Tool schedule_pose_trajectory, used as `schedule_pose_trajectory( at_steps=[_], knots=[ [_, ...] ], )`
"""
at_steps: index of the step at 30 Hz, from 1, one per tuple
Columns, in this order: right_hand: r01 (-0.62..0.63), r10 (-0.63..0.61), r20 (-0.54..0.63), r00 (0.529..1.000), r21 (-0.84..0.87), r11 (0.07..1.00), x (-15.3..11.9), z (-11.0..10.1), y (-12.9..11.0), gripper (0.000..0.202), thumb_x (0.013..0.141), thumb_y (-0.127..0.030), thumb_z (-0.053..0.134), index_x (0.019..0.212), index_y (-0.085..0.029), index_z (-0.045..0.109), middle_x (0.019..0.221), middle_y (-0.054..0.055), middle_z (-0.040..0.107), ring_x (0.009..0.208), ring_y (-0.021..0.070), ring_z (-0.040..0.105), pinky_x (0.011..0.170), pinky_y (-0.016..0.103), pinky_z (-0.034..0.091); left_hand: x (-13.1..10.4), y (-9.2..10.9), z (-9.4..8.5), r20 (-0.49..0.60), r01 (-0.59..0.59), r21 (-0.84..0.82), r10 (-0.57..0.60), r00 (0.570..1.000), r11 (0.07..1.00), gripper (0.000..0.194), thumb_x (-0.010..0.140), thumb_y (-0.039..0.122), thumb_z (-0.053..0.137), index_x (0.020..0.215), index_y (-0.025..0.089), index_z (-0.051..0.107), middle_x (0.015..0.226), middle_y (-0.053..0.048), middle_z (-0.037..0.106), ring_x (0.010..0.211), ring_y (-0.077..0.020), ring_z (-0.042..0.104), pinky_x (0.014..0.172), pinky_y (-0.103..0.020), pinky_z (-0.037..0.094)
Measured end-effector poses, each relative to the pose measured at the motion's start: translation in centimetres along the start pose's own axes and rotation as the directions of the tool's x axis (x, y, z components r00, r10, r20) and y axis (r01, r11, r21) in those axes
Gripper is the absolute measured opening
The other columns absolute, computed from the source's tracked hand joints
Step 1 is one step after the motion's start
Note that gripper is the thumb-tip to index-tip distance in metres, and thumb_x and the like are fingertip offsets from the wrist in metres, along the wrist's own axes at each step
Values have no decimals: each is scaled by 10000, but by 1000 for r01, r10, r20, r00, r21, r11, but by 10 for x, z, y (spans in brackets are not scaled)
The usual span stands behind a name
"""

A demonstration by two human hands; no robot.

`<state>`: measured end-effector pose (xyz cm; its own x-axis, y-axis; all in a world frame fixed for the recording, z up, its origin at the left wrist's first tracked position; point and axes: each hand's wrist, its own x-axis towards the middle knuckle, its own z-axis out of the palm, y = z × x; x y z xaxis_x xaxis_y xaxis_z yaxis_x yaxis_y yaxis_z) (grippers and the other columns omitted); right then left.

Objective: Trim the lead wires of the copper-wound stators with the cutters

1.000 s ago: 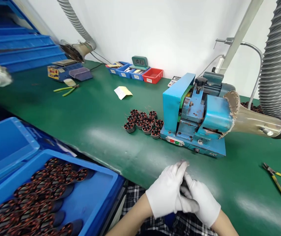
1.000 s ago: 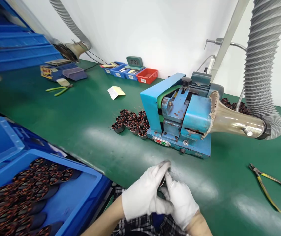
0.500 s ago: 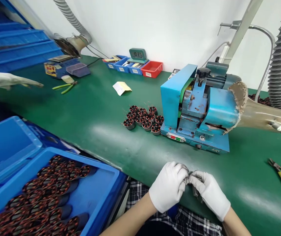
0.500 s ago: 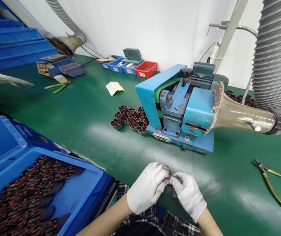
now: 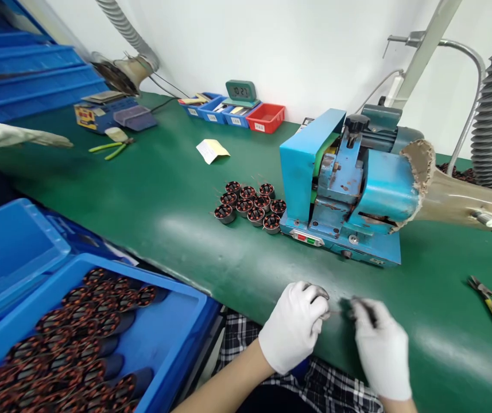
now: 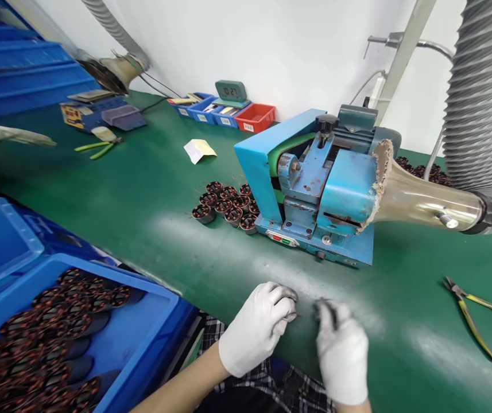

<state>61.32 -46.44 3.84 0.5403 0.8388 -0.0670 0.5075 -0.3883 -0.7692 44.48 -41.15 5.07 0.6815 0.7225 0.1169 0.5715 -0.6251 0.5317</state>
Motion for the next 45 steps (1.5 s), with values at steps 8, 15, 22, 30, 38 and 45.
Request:
schedule_pose_trajectory(
  at_steps=[8, 15, 22, 30, 38, 45],
  knots=[
    [76, -97, 152, 984, 139, 987, -2, -18, 25, 251, 755, -413, 610, 873, -196, 648, 871, 78, 697, 763, 203, 653, 727, 306, 524, -2, 1, 0, -3, 17, 13, -17, 1000, 1000, 111, 818, 110, 486, 857, 203, 533, 1068, -23, 567, 918, -199, 463, 803, -365, 395],
    [480, -492, 247, 835, 112, 870, -9, 10, 0, 234, 823, -188, 513, 1048, -233, 556, 1038, 65, 614, 955, 198, 588, 844, 373, 494, -1, 4, -3, 24, 35, 0, -35, 999, 999, 115, 825, 117, 494, 882, 204, 543, 1099, -20, 562, 942, -207, 452, 824, -371, 394],
    [531, -500, 266, 824, -55, 845, -4, 8, 13, 237, 842, -195, 510, 1075, -229, 534, 1039, 63, 622, 945, 221, 582, 841, 437, 477, -3, 4, 0, -22, 36, -15, -36, 999, 999, 133, 819, 103, 504, 897, 203, 545, 1089, -14, 570, 944, -199, 449, 822, -361, 384],
    [476, -452, 219, 865, -74, 876, -8, 10, 16, 224, 835, -240, 523, 1055, -233, 563, 1026, 63, 636, 933, 237, 593, 819, 450, 486, -3, 5, 0, -21, 48, -14, -49, 999, 999, 125, 816, 107, 512, 875, 209, 554, 1085, -15, 571, 948, -208, 452, 814, -367, 378],
    [351, -361, 282, 889, 87, 932, -11, 12, 7, 199, 822, -253, 559, 1020, -246, 583, 1012, 34, 639, 930, 196, 592, 841, 374, 477, -5, 4, 3, -59, 34, -5, -35, 998, 999, 118, 832, 126, 501, 884, 213, 561, 1062, -13, 574, 936, -196, 450, 807, -352, 381],
    [353, -362, 270, 892, 83, 932, -11, 12, 7, 176, 805, -245, 573, 976, -228, 610, 967, 33, 658, 888, 196, 608, 810, 356, 482, -3, 6, 0, -11, 68, -34, -68, 998, 997, 156, 797, 91, 486, 889, 202, 543, 1014, -18, 580, 915, -207, 441, 814, -369, 377]
  ],
)
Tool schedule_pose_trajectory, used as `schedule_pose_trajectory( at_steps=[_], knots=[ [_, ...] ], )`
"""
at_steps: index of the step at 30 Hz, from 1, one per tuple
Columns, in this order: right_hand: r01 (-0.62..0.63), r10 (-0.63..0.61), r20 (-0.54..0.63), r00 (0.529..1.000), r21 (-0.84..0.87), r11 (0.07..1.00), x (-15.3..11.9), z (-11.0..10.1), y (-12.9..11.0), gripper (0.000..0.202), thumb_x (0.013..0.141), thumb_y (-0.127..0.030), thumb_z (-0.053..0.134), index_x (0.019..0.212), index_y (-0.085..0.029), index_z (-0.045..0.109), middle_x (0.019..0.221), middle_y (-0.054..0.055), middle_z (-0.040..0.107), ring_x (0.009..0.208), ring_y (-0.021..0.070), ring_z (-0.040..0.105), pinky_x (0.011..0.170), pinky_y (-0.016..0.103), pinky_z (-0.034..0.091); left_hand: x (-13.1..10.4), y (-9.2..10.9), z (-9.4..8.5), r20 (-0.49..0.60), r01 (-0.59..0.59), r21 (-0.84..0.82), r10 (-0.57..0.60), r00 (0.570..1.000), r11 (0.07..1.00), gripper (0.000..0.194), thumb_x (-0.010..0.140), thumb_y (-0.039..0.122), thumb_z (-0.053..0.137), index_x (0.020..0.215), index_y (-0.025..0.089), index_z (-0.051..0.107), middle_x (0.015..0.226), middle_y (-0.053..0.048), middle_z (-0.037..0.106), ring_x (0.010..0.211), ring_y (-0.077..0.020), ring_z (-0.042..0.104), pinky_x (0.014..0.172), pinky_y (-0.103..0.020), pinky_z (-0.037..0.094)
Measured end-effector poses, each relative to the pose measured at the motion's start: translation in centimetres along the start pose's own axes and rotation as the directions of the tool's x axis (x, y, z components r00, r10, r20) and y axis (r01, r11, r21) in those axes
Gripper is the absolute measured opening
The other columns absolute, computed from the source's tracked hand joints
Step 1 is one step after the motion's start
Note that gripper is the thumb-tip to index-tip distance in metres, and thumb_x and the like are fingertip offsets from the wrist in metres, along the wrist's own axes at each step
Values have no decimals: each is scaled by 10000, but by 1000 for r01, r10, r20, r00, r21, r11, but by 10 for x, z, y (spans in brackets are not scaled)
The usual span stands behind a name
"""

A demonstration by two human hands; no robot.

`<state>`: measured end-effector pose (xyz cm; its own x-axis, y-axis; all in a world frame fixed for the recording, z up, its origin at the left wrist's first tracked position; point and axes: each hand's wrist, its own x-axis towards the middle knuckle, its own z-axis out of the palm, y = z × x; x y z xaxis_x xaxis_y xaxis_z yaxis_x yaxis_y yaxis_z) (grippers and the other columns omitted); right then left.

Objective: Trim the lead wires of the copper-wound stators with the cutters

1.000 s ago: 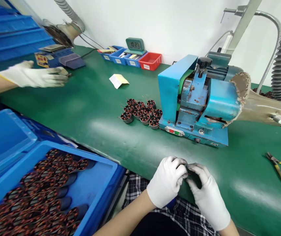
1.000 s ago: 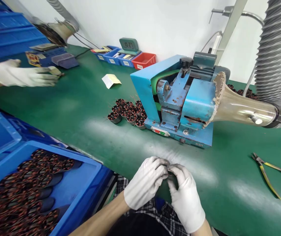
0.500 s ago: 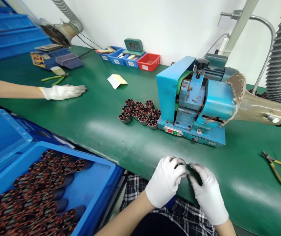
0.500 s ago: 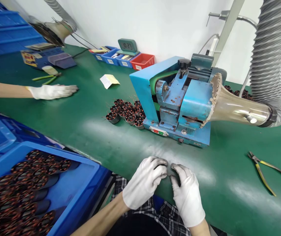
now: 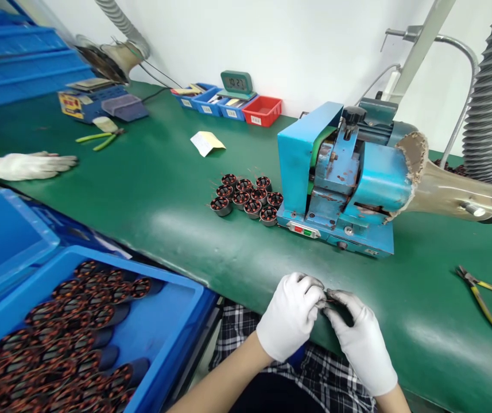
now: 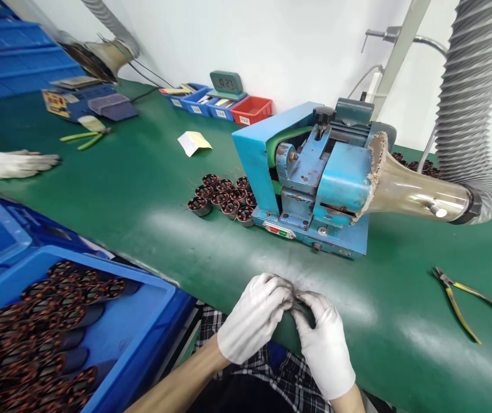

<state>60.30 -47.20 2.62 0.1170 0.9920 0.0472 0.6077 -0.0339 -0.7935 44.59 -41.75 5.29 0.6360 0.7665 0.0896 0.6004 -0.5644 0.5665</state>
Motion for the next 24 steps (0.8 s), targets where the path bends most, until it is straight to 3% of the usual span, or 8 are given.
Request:
schedule_pose_trajectory(
  at_steps=[6, 9, 12, 15, 18, 21, 24],
  knots=[
    [38, -38, -6, 999, -31, 999, 0, -1, -1, 170, 822, -259, 560, 986, -234, 596, 960, 31, 658, 881, 183, 614, 805, 333, 489, 0, 0, 2, -31, 1, 7, 0, 1000, 1000, 142, 795, 79, 468, 853, 193, 530, 975, -17, 583, 893, -202, 443, 807, -364, 382],
    [77, -83, -70, 994, -81, 994, -1, 1, -1, 179, 836, -258, 544, 1008, -221, 572, 972, 48, 646, 875, 179, 614, 788, 322, 500, 0, 0, 2, -29, -5, 24, 6, 1000, 1000, 142, 784, 77, 473, 850, 191, 526, 964, -18, 579, 887, -198, 444, 803, -361, 389],
    [227, -249, -106, 963, -189, 956, 2, 2, -4, 140, 864, -218, 487, 984, -198, 556, 957, 72, 630, 865, 181, 602, 767, 323, 502, 1, 1, 0, -8, 1, 52, -1, 1000, 999, 159, 767, 77, 474, 876, 182, 521, 972, -34, 567, 894, -208, 444, 806, -373, 395],
    [465, -494, 21, 869, -377, 801, 10, -3, -12, 182, 872, -136, 408, 931, -180, 575, 887, 85, 629, 773, 185, 587, 687, 320, 488, 2, 2, -3, 35, 16, 94, -20, 999, 995, 199, 758, 70, 458, 918, 174, 514, 977, -52, 553, 901, -221, 444, 809, -387, 405],
    [582, -557, 218, 801, -502, 640, 20, -11, -17, 248, 844, -65, 371, 847, -169, 596, 747, 69, 601, 623, 176, 541, 564, 291, 430, 3, 4, -6, 81, 25, 119, -35, 996, 993, 206, 756, 66, 437, 911, 178, 511, 969, -57, 550, 893, -224, 453, 800, -390, 420],
    [593, -517, 302, 801, -522, 613, 26, -14, -15, 247, 842, -68, 378, 833, -178, 599, 678, 39, 565, 556, 159, 509, 526, 271, 389, 4, 2, -9, 112, 39, 80, -48, 993, 996, 231, 749, 54, 435, 921, 187, 512, 1005, -49, 560, 936, -224, 477, 836, -400, 425],
    [517, -452, 250, 856, -446, 731, 26, -9, -8, 188, 881, -156, 409, 871, -187, 594, 703, 32, 582, 573, 152, 540, 546, 259, 418, 2, -6, -14, 68, 11, -48, -7, 998, 999, 298, 748, 73, 481, 1026, 179, 485, 1199, -73, 510, 1100, -224, 463, 946, -406, 399]
  ],
)
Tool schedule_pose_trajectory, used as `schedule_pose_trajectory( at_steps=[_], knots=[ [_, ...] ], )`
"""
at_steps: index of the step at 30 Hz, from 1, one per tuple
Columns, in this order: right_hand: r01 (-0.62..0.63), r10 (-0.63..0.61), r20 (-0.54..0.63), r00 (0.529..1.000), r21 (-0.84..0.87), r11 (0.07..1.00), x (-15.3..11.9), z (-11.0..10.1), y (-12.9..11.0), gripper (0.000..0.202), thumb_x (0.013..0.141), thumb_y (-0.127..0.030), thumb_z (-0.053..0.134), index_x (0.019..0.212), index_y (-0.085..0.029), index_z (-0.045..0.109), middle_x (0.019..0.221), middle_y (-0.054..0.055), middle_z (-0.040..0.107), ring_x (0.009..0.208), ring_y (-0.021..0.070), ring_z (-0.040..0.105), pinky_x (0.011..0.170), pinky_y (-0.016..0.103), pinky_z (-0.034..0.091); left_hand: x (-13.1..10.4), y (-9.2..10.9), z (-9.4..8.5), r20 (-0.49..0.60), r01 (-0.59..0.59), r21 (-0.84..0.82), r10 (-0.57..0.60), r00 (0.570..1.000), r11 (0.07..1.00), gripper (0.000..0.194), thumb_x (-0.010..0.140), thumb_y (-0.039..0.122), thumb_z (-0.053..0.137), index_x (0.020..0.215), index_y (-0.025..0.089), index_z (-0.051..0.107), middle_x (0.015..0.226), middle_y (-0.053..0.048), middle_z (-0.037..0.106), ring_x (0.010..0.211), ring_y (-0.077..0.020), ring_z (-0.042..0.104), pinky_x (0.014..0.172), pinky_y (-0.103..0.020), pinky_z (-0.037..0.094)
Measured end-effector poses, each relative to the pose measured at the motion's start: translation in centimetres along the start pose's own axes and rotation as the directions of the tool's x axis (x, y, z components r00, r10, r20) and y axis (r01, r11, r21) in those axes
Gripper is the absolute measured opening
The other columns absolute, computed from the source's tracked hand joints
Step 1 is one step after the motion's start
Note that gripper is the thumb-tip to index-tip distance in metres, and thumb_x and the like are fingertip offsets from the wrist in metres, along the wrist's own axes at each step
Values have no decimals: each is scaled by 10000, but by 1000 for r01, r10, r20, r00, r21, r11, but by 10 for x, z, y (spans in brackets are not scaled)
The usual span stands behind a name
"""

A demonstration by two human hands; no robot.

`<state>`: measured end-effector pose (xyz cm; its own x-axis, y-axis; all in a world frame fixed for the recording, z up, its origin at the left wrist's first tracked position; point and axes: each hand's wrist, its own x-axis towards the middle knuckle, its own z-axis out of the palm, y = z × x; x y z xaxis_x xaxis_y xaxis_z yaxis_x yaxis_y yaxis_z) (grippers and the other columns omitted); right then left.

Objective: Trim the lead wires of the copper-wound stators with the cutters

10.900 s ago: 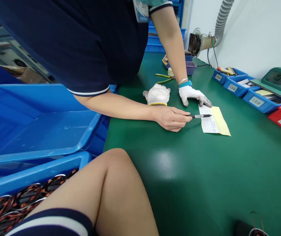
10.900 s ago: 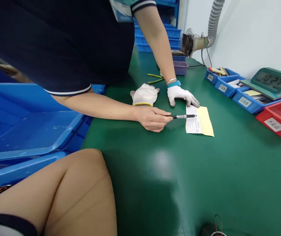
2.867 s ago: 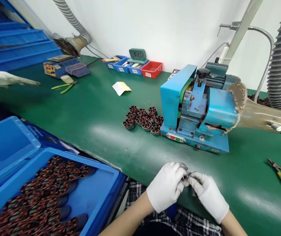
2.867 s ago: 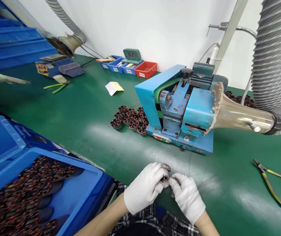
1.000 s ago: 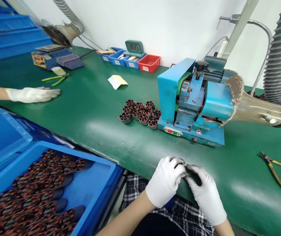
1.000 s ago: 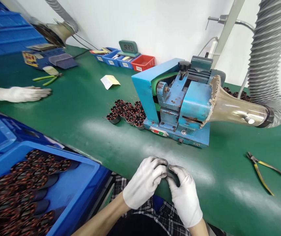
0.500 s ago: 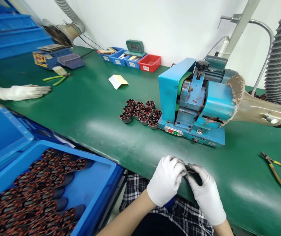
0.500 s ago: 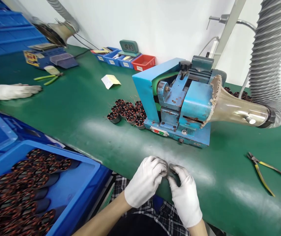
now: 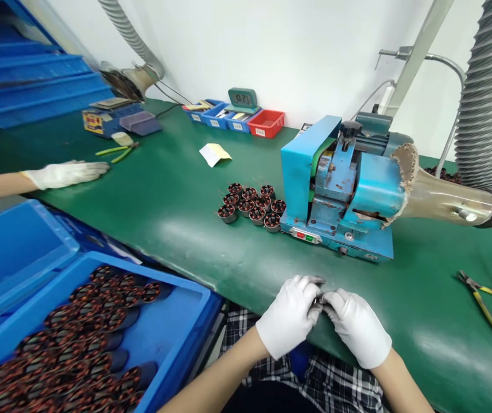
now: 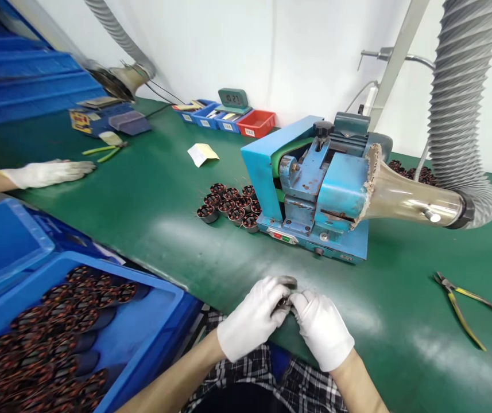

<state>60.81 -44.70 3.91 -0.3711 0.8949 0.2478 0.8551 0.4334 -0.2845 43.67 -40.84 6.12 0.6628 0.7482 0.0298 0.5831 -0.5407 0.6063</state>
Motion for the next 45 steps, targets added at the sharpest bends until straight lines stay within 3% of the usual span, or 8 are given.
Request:
schedule_pose_trajectory(
  at_steps=[5, 13, 20, 30, 35, 38, 41, 45],
  knots=[
    [-127, 155, -109, 982, 227, 965, -1, 14, -3, 227, 934, -259, 370, 983, -179, 576, 801, 43, 626, 685, 145, 627, 643, 248, 503, -2, -24, -9, 15, -47, -88, 48, 999, 995, 716, 621, 161, 709, 1250, 126, 369, 1353, -172, 383, 1255, -262, 380, 1036, -410, 351],
    [-42, 101, -283, 954, 207, 977, 2, -12, -4, 301, 918, -188, 363, 901, -208, 663, 666, 21, 518, 542, 109, 534, 492, 200, 450, 1, -14, -3, -112, -1, -278, -32, 993, 961, 558, 601, 274, 800, 1076, 174, 526, 1241, -128, 516, 1151, -262, 494, 971, -418, 421],
    [-141, 266, -325, 907, 360, 922, 10, -52, -21, 212, 875, -264, 464, 736, -221, 618, 651, 5, 523, 554, 125, 525, 506, 223, 446, -2, 18, -17, -49, 52, -623, -105, 993, 780, 325, 765, 223, 627, 1071, 195, 520, 1007, -66, 590, 725, -152, 620, 539, -251, 532],
    [-384, 504, -55, 862, 579, 719, 6, -49, -27, 222, 820, -285, 485, 665, -225, 632, 641, 25, 617, 642, 182, 572, 609, 279, 478, -10, 23, -36, -202, -198, -306, 139, 969, 931, 466, 713, 186, 688, 1135, 229, 496, 1114, -84, 508, 1059, -233, 505, 921, -386, 451],
    [-277, 418, -332, 846, 397, 875, 6, -48, -31, 212, 826, -236, 464, 692, -223, 628, 622, 18, 586, 543, 149, 560, 520, 242, 470, -7, 26, -39, -86, -165, -535, 141, 986, 829, 262, 710, 78, 604, 934, 212, 588, 980, -43, 574, 898, -180, 565, 819, -318, 497],
    [-266, 393, -358, 847, 356, 896, 5, -48, -33, 222, 824, -204, 448, 697, -229, 628, 618, 11, 574, 522, 137, 551, 487, 227, 453, -9, 30, -38, -114, -215, -521, 182, 977, 826, 175, 750, 83, 574, 855, 215, 621, 1016, -42, 546, 936, -174, 559, 834, -287, 489],
    [-331, 502, -218, 837, 527, 782, 5, -51, -34, 190, 799, -248, 502, 657, -223, 626, 581, 6, 567, 518, 144, 537, 488, 234, 447, -11, 28, -31, -212, -219, -355, 150, 966, 909, 366, 766, 83, 564, 1104, 223, 536, 1102, -80, 493, 1042, -202, 511, 886, -324, 466],
    [-428, 630, 71, 773, 792, 435, 5, -53, -33, 234, 741, -375, 573, 606, -185, 599, 555, 16, 558, 486, 143, 511, 436, 236, 425, -10, 21, -22, -238, -160, -255, 98, 966, 954, 579, 649, 157, 731, 1163, 225, 474, 1120, -84, 473, 1049, -231, 498, 899, -373, 459]
  ],
)
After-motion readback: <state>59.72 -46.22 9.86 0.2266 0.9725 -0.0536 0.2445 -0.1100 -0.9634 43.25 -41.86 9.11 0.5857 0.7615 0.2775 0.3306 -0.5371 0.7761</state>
